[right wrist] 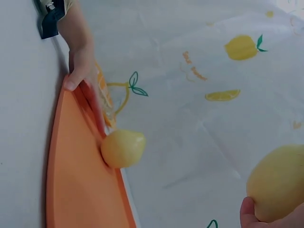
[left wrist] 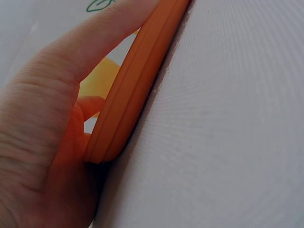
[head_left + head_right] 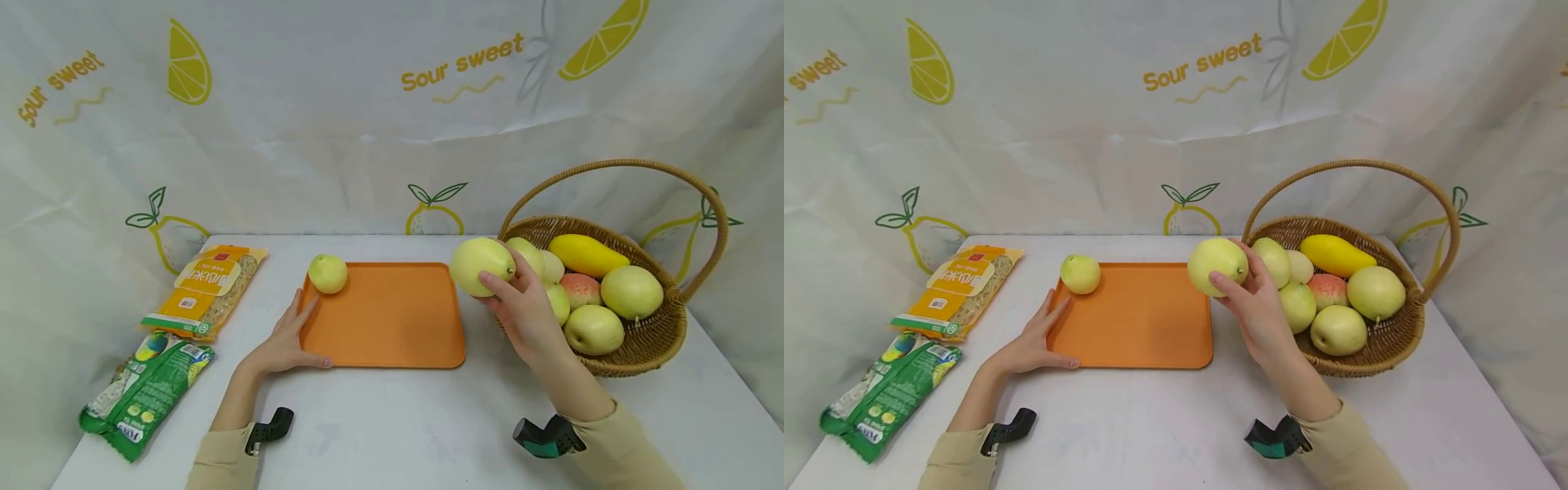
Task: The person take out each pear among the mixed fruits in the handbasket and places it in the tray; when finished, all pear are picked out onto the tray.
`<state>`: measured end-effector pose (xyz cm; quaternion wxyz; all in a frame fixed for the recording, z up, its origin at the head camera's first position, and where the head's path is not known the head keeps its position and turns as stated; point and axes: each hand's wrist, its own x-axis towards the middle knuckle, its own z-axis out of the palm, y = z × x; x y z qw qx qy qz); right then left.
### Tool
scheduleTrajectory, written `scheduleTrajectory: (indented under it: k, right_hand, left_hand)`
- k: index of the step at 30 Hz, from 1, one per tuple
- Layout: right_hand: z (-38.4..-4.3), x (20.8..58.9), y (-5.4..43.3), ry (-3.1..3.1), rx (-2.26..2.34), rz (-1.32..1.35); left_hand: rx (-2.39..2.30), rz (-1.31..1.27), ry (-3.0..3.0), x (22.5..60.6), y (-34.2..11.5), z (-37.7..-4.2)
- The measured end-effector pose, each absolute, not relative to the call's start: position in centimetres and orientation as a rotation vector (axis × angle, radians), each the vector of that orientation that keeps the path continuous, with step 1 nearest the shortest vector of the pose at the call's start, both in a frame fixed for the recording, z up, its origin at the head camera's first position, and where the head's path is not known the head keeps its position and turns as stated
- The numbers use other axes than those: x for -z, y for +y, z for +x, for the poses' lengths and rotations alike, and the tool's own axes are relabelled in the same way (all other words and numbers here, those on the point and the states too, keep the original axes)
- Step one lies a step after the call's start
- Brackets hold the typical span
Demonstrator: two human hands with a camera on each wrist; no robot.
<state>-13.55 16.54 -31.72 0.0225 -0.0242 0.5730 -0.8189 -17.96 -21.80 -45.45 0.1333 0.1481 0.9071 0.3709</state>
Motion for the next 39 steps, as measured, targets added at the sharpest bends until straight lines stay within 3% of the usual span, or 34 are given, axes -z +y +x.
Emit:
scheduleTrajectory:
  k: [39]
  right_hand:
    - [-22.1, 40.1, 8.6, 1.908, 2.313, 0.255]
  left_hand:
    - [-1.054, 0.415, 2.642, 45.3, -21.8, -17.9]
